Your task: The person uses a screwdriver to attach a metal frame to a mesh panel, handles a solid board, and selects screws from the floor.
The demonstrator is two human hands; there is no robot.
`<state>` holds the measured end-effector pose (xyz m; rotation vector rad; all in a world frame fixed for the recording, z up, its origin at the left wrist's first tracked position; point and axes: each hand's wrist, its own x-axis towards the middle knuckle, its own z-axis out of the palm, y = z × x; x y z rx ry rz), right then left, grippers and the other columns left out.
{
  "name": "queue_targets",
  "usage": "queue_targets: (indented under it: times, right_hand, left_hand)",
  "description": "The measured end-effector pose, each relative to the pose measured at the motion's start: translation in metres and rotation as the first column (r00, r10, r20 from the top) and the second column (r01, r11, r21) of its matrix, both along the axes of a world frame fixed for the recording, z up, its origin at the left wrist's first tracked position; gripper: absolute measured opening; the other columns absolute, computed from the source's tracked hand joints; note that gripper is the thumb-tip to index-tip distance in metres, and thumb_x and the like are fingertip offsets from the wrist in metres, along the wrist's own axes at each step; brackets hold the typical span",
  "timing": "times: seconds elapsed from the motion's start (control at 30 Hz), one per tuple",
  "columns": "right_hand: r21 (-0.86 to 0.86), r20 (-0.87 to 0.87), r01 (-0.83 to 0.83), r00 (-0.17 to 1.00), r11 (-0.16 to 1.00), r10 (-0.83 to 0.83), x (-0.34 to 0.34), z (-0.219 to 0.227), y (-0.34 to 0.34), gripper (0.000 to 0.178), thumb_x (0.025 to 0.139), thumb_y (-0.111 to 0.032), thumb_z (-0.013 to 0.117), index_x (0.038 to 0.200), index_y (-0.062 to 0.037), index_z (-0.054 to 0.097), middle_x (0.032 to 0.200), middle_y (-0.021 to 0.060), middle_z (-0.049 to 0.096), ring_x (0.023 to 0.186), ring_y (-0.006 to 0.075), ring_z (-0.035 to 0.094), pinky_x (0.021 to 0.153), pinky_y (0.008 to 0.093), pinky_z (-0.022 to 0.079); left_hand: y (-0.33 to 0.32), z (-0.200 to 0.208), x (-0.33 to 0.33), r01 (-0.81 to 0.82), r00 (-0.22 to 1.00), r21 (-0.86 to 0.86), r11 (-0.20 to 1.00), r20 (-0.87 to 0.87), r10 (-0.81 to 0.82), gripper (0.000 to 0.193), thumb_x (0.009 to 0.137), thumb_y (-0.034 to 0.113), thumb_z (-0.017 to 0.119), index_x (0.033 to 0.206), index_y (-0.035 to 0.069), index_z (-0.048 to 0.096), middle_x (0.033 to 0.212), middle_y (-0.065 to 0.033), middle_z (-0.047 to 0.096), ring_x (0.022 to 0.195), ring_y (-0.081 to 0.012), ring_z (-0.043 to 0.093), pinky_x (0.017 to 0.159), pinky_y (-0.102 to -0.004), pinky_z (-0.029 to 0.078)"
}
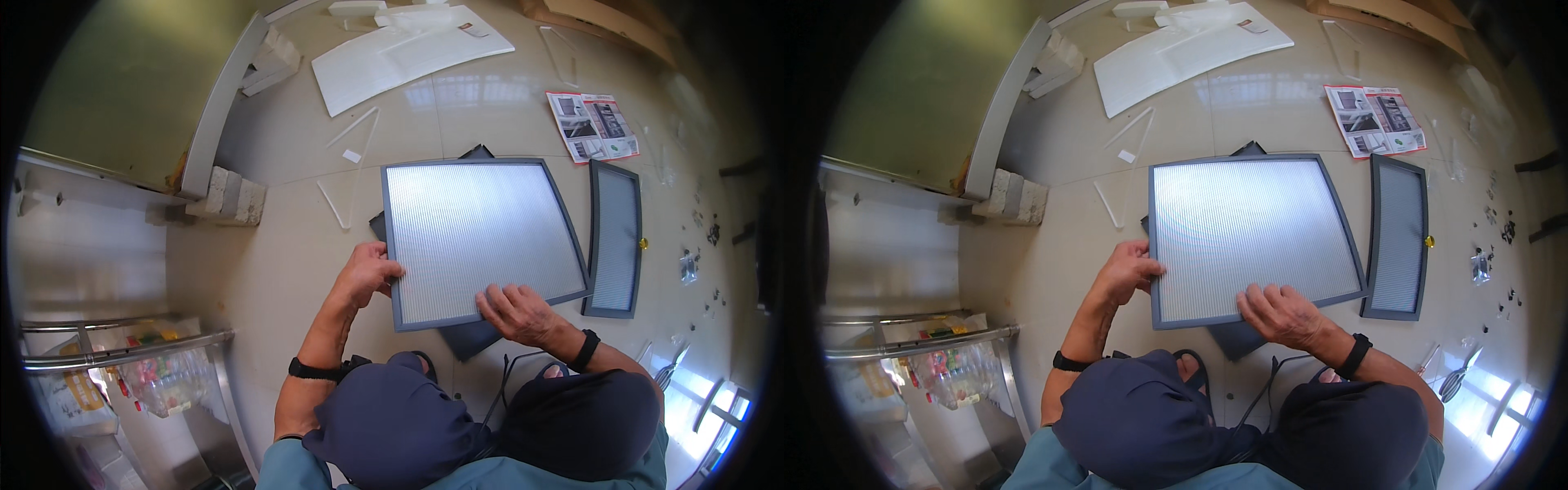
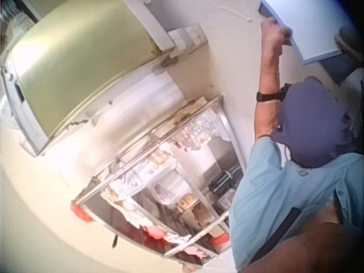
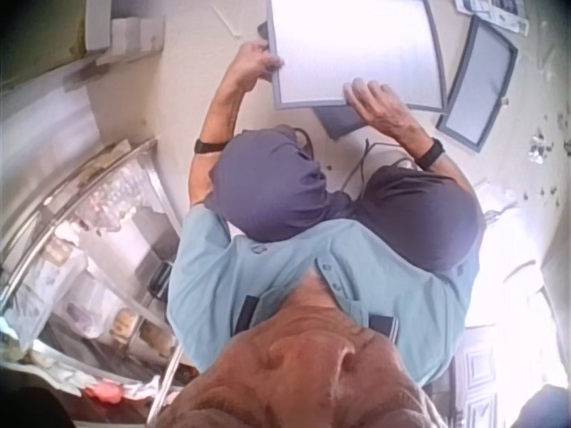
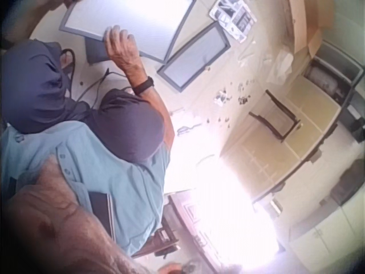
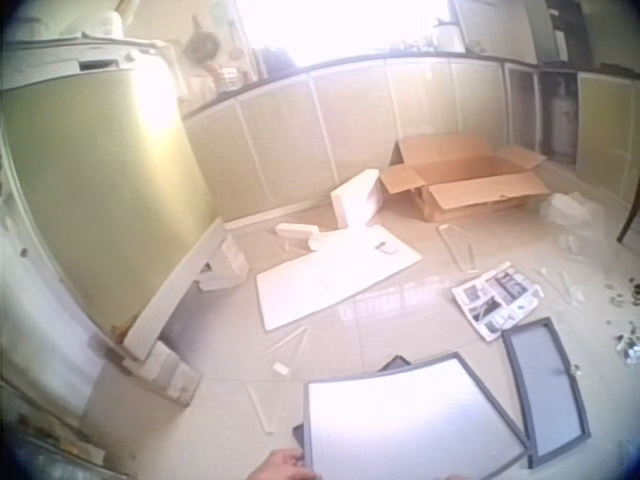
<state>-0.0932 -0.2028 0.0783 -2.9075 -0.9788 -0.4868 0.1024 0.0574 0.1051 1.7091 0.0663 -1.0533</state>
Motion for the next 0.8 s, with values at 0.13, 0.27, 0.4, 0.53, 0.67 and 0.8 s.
queue_targets:
  times: [0.13, 0.27, 0.4, 0.53, 0.67, 0.8]
  right_hand:
    - [-0.004, 0.011, 0.002, 1.0, 1.0, -0.002, -0.004, -0.006, 0.0, 0.037, 0.089, -0.014, 0.059, 0.122, 0.0027, 0.061, 0.11, 0.0159, 0.06, 0.085, 0.0212, 0.059, 0.059, 0.0282, 0.047]
    - [-0.001, -0.017, -0.018, 1.0, 1.0, 0.018, -0.006, -0.008, 0.001, 0.038, 0.09, -0.015, 0.059, 0.123, 0.0039, 0.06, 0.112, 0.0185, 0.06, 0.1, 0.0281, 0.06, 0.077, 0.0353, 0.051]
    - [-0.003, -0.066, 0.017, 0.998, 1.0, -0.017, -0.013, -0.018, 0.003, 0.041, 0.09, -0.015, 0.06, 0.126, 0.0042, 0.058, 0.124, 0.0229, 0.059, 0.115, 0.0356, 0.058, 0.095, 0.0458, 0.05]
    - [-0.009, -0.109, 0.035, 0.993, 0.999, -0.036, -0.019, -0.027, 0.001, 0.042, 0.09, -0.015, 0.059, 0.127, 0.0039, 0.057, 0.128, 0.0236, 0.057, 0.12, 0.037, 0.057, 0.101, 0.0495, 0.048]
    - [0.024, -0.132, 0.008, 0.991, 1.0, -0.005, -0.021, -0.034, -0.001, 0.042, 0.092, -0.015, 0.056, 0.13, 0.0043, 0.055, 0.13, 0.0228, 0.057, 0.121, 0.0372, 0.056, 0.105, 0.0499, 0.046]
    - [0.038, -0.128, -0.079, 0.988, 0.996, 0.084, -0.024, -0.029, -0.011, 0.042, 0.093, -0.015, 0.056, 0.13, 0.0048, 0.055, 0.13, 0.0225, 0.056, 0.123, 0.0364, 0.055, 0.108, 0.05, 0.044]
  left_hand:
    - [-0.001, -0.004, -0.008, -0.023, 1.0, -0.05, 0.998, -0.004, 0.023, 0.025, 0.078, 0.001, 0.067, 0.101, -0.007, 0.063, 0.083, -0.0124, 0.068, 0.064, -0.021, 0.069, 0.048, -0.0328, 0.057]
    - [0.003, -0.01, -0.016, -0.02, 1.0, -0.056, 0.998, -0.008, 0.02, 0.027, 0.078, 0.001, 0.066, 0.104, -0.007, 0.063, 0.085, -0.0126, 0.07, 0.064, -0.0214, 0.07, 0.05, -0.0338, 0.058]
    - [0.002, -0.013, -0.025, -0.006, 1.0, -0.055, 0.998, -0.022, 0.005, 0.03, 0.078, 0.0, 0.066, 0.107, -0.007, 0.061, 0.087, -0.0124, 0.07, 0.068, -0.0215, 0.071, 0.05, -0.0339, 0.059]
    - [-0.001, -0.02, -0.033, -0.017, 0.999, -0.043, 0.999, -0.031, 0.016, 0.03, 0.077, -0.002, 0.064, 0.107, -0.007, 0.061, 0.088, -0.0115, 0.069, 0.071, -0.0224, 0.071, 0.053, -0.0355, 0.06]
    - [0.0, -0.032, -0.037, -0.058, 0.996, -0.042, 0.997, -0.068, 0.055, 0.029, 0.078, 0.001, 0.066, 0.105, -0.005, 0.062, 0.087, -0.0104, 0.069, 0.07, -0.0215, 0.071, 0.055, -0.0351, 0.061]
    - [0.004, -0.049, -0.017, -0.201, 0.975, -0.078, 0.976, -0.111, 0.192, 0.024, 0.085, 0.013, 0.067, 0.104, -0.002, 0.064, 0.086, -0.0083, 0.069, 0.065, -0.0185, 0.068, 0.054, -0.0319, 0.059]
